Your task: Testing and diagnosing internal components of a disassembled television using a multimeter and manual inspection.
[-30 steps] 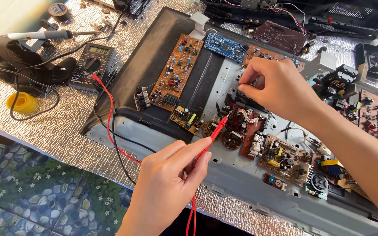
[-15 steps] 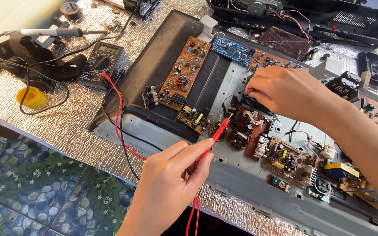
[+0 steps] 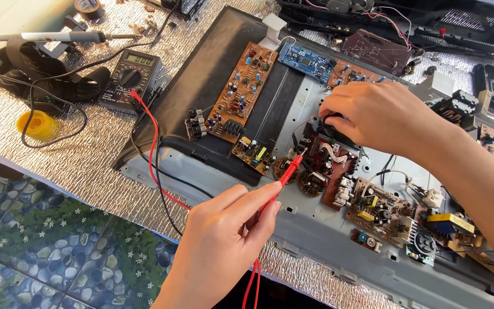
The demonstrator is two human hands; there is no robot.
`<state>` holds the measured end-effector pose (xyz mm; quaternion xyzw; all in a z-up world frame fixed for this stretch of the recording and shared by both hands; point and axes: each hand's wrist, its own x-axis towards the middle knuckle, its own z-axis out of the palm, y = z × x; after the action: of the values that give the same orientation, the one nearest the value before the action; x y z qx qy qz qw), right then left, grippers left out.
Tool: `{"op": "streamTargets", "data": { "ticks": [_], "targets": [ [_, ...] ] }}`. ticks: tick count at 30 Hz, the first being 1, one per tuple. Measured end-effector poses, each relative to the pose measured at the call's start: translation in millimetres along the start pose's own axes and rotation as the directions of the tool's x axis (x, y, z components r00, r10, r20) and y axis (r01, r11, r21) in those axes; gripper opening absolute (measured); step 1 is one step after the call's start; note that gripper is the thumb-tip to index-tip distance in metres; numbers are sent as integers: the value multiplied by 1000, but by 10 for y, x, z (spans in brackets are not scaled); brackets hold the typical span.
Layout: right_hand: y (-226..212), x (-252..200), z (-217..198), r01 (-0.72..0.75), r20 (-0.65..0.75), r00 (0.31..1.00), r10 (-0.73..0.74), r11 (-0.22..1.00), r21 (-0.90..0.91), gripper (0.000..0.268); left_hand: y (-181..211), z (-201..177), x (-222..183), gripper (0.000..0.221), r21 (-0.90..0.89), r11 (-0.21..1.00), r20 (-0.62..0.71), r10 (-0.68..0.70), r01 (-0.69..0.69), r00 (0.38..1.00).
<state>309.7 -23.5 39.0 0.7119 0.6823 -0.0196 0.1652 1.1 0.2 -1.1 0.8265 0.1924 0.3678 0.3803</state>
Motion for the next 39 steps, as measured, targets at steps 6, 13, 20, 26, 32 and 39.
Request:
{"op": "streamTargets", "data": {
  "ticks": [6,13,20,26,32,39],
  "targets": [
    [-60,39,-103,-62,70,996,61,998,5,24,15,4,5,22,3,1000,3,-7,7,1000],
    [-146,84,-233,-133,133,983,128,991,27,23,11,9,-5,23,26,1000,1,0,0,1000],
    [-152,95,-278,-181,142,975,173,982,48,23,7,9,-9,22,22,1000,2,-8,8,1000],
    [-137,50,-279,-186,164,971,174,981,60,21,14,-8,-5,22,14,1000,9,-8,8,1000],
    [-175,13,-314,-204,182,965,189,977,68,23,9,-18,-13,22,16,1000,6,-8,7,1000],
    [-127,-22,-157,-157,106,982,154,988,18,24,-6,-20,-27,23,13,1000,-3,7,-7,1000]
  ]
}}
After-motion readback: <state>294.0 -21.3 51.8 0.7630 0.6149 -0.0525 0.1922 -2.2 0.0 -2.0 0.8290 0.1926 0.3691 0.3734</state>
